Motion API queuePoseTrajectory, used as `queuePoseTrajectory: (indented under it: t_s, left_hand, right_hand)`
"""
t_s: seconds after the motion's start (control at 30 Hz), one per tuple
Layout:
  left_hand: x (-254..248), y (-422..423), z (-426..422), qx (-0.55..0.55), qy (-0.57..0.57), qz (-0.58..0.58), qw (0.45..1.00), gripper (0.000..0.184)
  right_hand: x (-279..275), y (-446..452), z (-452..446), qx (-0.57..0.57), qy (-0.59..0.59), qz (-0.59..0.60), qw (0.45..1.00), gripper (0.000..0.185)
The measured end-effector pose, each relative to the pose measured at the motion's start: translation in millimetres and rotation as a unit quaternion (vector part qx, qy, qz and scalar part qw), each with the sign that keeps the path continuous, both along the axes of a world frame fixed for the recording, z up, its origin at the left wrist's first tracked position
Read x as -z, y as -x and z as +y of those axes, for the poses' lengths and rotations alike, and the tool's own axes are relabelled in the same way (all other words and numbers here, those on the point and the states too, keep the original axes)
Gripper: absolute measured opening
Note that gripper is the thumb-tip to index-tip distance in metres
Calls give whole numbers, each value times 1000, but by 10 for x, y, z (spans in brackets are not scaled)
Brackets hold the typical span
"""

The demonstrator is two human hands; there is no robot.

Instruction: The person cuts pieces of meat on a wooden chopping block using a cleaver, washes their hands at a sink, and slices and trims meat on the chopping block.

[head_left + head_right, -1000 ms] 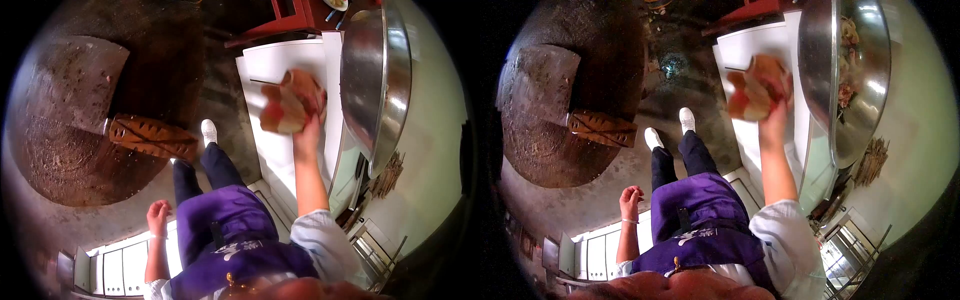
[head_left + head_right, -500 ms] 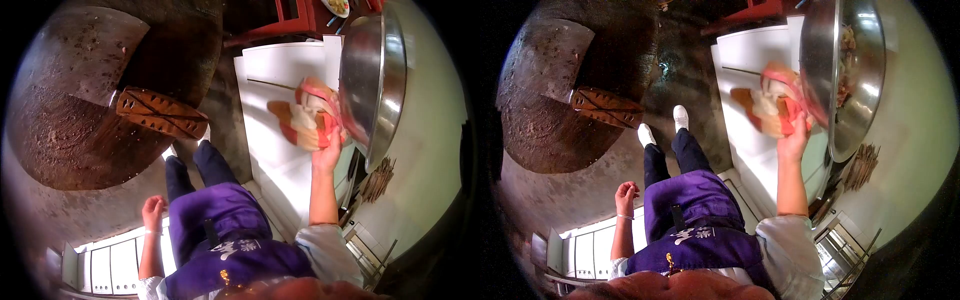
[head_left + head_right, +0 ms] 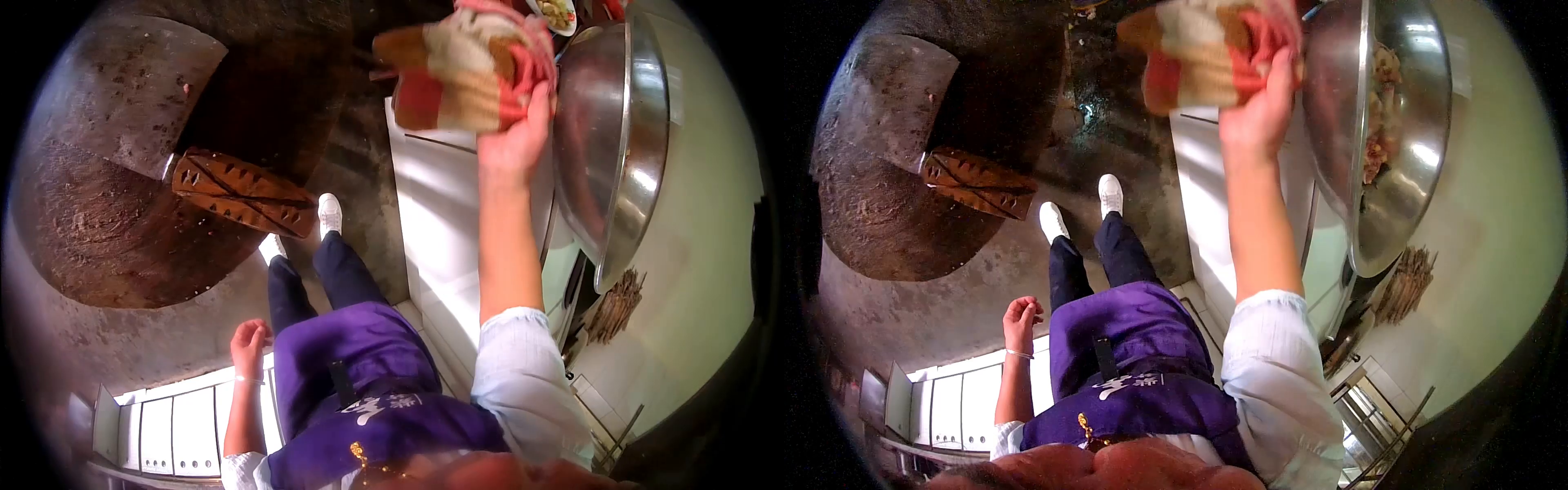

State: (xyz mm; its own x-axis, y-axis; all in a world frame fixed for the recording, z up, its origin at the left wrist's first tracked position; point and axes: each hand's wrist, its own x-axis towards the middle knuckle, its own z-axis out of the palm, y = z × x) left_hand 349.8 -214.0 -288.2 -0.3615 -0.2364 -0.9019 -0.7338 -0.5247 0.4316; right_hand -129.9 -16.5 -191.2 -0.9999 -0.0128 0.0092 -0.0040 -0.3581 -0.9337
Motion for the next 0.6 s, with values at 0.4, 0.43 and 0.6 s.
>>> queuePoseTrajectory:
  t_s: [0.4, 0.43, 0.6]
  left_hand:
    - [12, 111, -16, 40, -8, 8, 999, 5]
    - [18, 109, -35, 44, -10, 12, 999, 5]
    - [107, 98, -120, 64, -13, 13, 998, 5]
  right_hand:
    - [176, -642, 854, 165, -1, -171, 971, 42]
    - [195, -883, 1136, 154, 10, -157, 975, 41]
    - [-298, -1931, 1717, 188, 49, -221, 956, 42]
